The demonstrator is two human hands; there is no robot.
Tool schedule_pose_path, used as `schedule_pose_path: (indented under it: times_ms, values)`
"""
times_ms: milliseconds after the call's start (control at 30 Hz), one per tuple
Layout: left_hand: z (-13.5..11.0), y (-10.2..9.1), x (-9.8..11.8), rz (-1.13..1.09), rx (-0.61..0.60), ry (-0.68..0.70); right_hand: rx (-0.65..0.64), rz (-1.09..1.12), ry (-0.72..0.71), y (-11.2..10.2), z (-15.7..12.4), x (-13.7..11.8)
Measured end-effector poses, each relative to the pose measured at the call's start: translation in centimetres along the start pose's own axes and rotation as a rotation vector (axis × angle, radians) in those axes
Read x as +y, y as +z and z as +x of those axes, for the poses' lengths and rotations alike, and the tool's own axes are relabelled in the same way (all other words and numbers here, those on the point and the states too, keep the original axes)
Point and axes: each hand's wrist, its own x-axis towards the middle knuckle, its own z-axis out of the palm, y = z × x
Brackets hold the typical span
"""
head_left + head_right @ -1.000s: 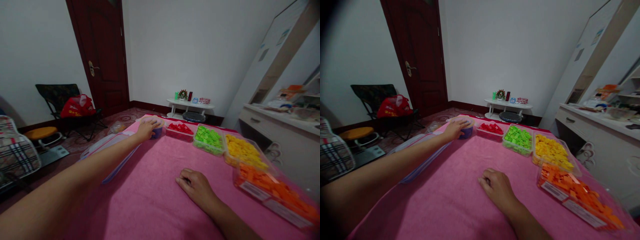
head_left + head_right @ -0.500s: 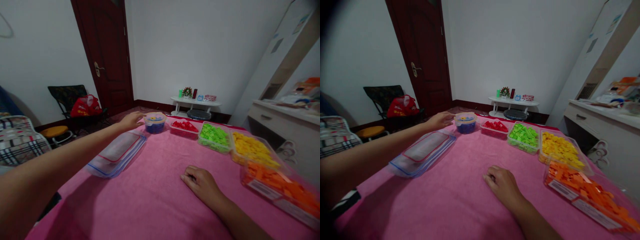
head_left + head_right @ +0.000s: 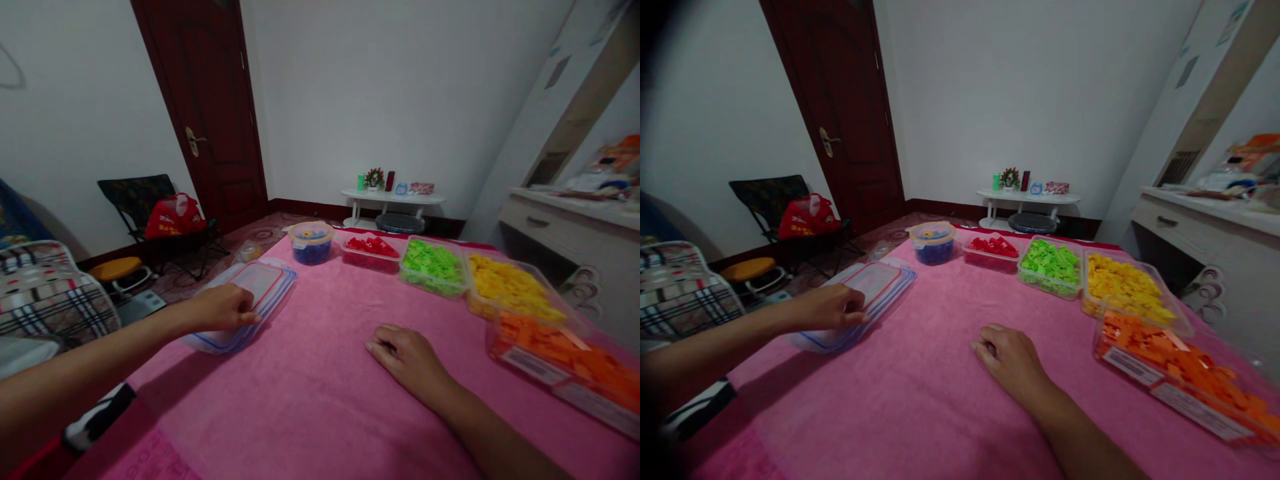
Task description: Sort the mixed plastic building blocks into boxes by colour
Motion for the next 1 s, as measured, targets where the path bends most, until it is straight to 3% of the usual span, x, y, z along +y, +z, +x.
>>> schedule_pose_path:
  times_ms: [333,467,633,833,1000]
  values:
    - [1.2,1.6,-0.8,-0.158,0.019,-0.063,0.057,0.060,-0.038,-0.6,0.2,-0.2]
    - [1.3,1.6,-0.7,-0.186,0.013,-0.055,0.166,0.005,-0.055,-1.7,3.7,0.9]
    - [0.3,1.2,0.5,0.093,0.098,-0.110,0.251,-0.388,0.133,-2.6,10.0,3.2]
    - [-1.3,-1.9,1.3,0.343,0.251,-0.202,0.224,-0.524,0.293,-2.5,13.3,4.5]
    - [-2.3,-6.0,-0.6,0.162,0.516,-0.299,0.219,-0.539,0.279,-2.7,13.2,4.0]
